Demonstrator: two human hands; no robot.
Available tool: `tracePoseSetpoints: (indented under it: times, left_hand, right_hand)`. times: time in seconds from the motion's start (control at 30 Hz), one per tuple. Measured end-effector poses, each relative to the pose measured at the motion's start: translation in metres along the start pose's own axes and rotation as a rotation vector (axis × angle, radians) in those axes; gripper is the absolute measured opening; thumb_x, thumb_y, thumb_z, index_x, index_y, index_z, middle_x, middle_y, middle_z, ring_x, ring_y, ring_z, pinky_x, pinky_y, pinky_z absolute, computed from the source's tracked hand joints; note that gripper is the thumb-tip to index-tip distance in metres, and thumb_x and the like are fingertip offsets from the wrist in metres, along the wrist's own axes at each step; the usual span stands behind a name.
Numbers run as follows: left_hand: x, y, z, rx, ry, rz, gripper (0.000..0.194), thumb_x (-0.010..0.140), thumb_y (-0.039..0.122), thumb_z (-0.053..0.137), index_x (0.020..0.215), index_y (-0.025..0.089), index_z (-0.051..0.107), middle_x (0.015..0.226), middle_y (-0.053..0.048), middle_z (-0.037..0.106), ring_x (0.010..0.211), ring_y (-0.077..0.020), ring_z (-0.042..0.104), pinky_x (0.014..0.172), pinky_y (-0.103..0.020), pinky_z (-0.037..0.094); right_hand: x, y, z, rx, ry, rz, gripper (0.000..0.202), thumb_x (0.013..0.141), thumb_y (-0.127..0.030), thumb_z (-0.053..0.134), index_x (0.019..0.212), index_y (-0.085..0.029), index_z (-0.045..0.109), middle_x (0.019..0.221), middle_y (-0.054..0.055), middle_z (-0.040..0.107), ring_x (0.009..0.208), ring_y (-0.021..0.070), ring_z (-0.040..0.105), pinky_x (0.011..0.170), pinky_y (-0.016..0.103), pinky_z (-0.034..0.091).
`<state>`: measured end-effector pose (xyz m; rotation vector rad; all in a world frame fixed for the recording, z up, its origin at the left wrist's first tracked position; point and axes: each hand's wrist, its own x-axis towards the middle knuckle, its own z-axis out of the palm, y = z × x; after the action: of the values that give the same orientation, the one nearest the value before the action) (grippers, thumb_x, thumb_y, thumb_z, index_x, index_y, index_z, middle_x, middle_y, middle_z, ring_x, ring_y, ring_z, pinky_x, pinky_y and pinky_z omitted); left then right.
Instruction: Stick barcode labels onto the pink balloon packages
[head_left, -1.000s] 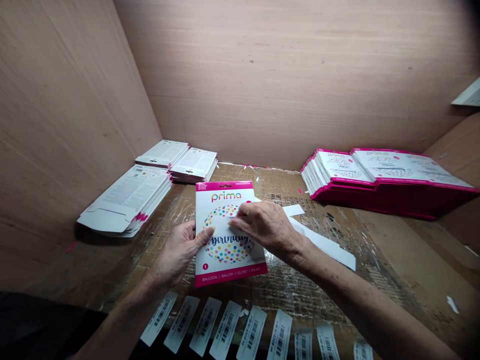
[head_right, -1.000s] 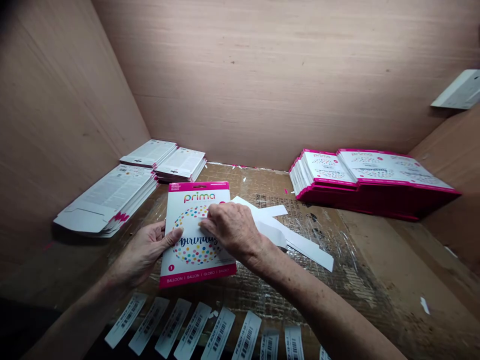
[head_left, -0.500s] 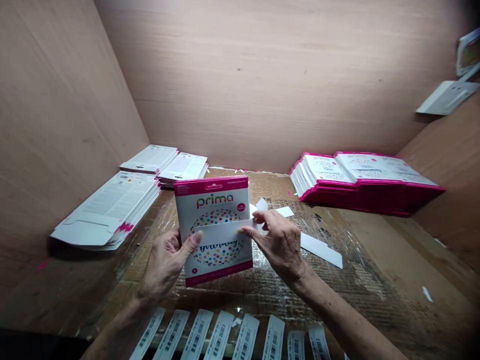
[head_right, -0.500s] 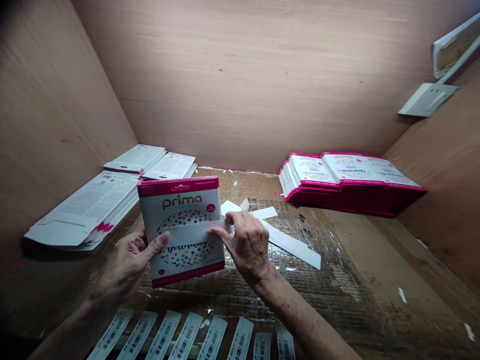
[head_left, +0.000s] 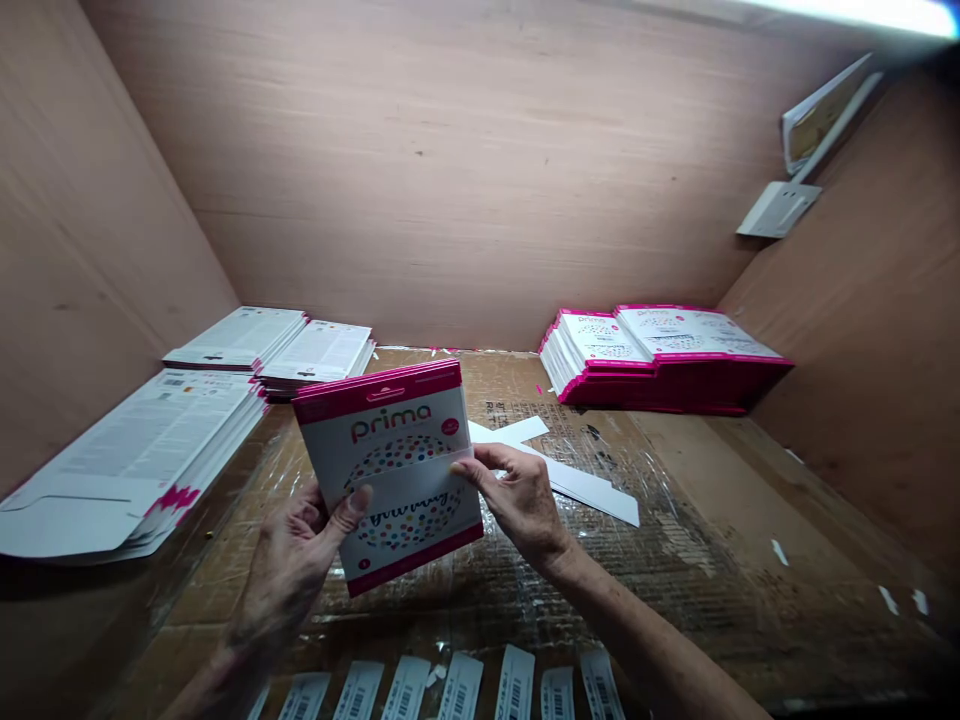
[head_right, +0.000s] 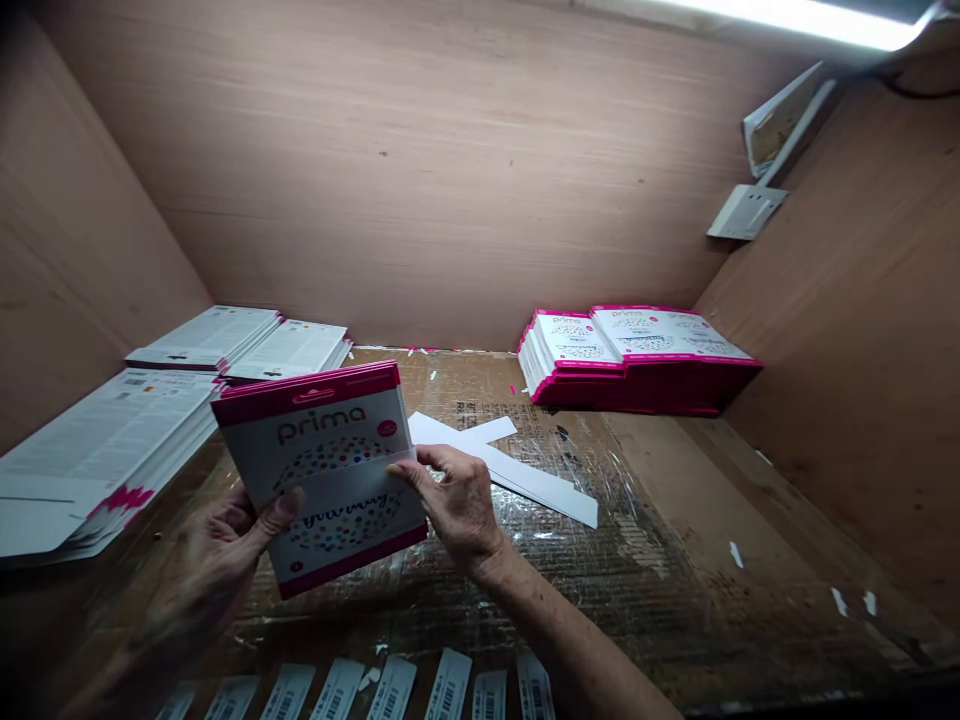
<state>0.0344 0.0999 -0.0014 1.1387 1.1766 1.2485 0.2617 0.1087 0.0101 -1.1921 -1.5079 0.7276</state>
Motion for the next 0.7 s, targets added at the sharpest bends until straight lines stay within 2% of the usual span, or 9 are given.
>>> tracePoseSetpoints:
  times: [0.1, 0.17, 0.3, 0.4, 0.53, 0.63, 0.7]
  left_hand:
    - [0.002, 0.002, 0.0, 0.061, -0.016, -0.018, 0.052, 0.072, 0.048, 0.076, 0.113, 0.017, 0.068, 0.104, -0.01, 0.076, 0.096, -0.031, 0.07, 0.077, -0.034, 0.059]
    - [0.002, 0.006, 0.0, 0.088, -0.017, -0.008, 0.05, 0.072, 0.049, 0.076, 0.109, 0.017, 0.069, 0.102, -0.009, 0.076, 0.095, -0.0301, 0.07, 0.076, -0.033, 0.059]
    - [0.001, 0.011, 0.002, 0.114, -0.029, 0.009, 0.048, 0.067, 0.051, 0.079, 0.1, 0.016, 0.071, 0.095, -0.008, 0.077, 0.088, -0.0288, 0.071, 0.075, -0.032, 0.059]
    - [-0.001, 0.011, 0.01, 0.118, -0.074, -0.021, 0.05, 0.064, 0.049, 0.081, 0.099, 0.015, 0.071, 0.095, -0.009, 0.077, 0.085, -0.0295, 0.07, 0.07, -0.033, 0.059]
    - [-0.005, 0.013, 0.022, 0.119, -0.054, -0.03, 0.053, 0.064, 0.048, 0.081, 0.102, 0.013, 0.07, 0.09, -0.01, 0.077, 0.08, -0.0301, 0.071, 0.063, -0.032, 0.058]
    - [-0.008, 0.019, 0.024, 0.058, -0.07, 0.003, 0.054, 0.064, 0.048, 0.082, 0.103, 0.013, 0.07, 0.091, -0.011, 0.077, 0.082, -0.0288, 0.071, 0.065, -0.03, 0.057]
    - [-0.011, 0.023, 0.02, -0.068, -0.074, -0.018, 0.058, 0.062, 0.056, 0.081, 0.098, 0.011, 0.071, 0.088, -0.013, 0.077, 0.079, -0.0283, 0.072, 0.065, -0.03, 0.057]
  right_hand:
    - [0.001, 0.005, 0.004, 0.314, -0.044, 0.164, 0.028, 0.074, -0.046, 0.075, 0.081, -0.019, 0.074, 0.082, 0.004, 0.075, 0.072, 0.0194, 0.068, 0.068, 0.031, 0.053]
    - [0.002, 0.007, 0.003, 0.423, -0.06, 0.218, 0.029, 0.068, -0.045, 0.079, 0.076, -0.018, 0.073, 0.077, 0.003, 0.074, 0.067, 0.017, 0.066, 0.066, 0.03, 0.053]
    - [0.002, 0.006, 0.002, 0.47, -0.146, 0.267, 0.027, 0.062, -0.04, 0.084, 0.068, -0.017, 0.071, 0.068, 0.0, 0.072, 0.06, 0.0137, 0.063, 0.061, 0.027, 0.052]
    - [0.0, 0.004, 0.007, 0.502, -0.209, 0.313, 0.03, 0.057, -0.038, 0.086, 0.075, -0.018, 0.074, 0.075, 0.0, 0.074, 0.065, 0.0155, 0.065, 0.066, 0.031, 0.055]
    - [-0.001, 0.002, 0.012, 0.572, -0.174, 0.379, 0.03, 0.057, -0.039, 0.087, 0.075, -0.018, 0.075, 0.077, 0.001, 0.074, 0.065, 0.0154, 0.066, 0.068, 0.033, 0.057]
    - [0.002, -0.001, 0.003, 0.592, -0.112, 0.371, 0.031, 0.055, -0.039, 0.088, 0.075, -0.018, 0.076, 0.076, 0.001, 0.074, 0.063, 0.0154, 0.066, 0.064, 0.03, 0.057]
    - [0.004, -0.001, -0.007, 0.604, -0.079, 0.368, 0.033, 0.055, -0.04, 0.089, 0.075, -0.018, 0.076, 0.074, 0.002, 0.074, 0.062, 0.016, 0.066, 0.062, 0.03, 0.056]
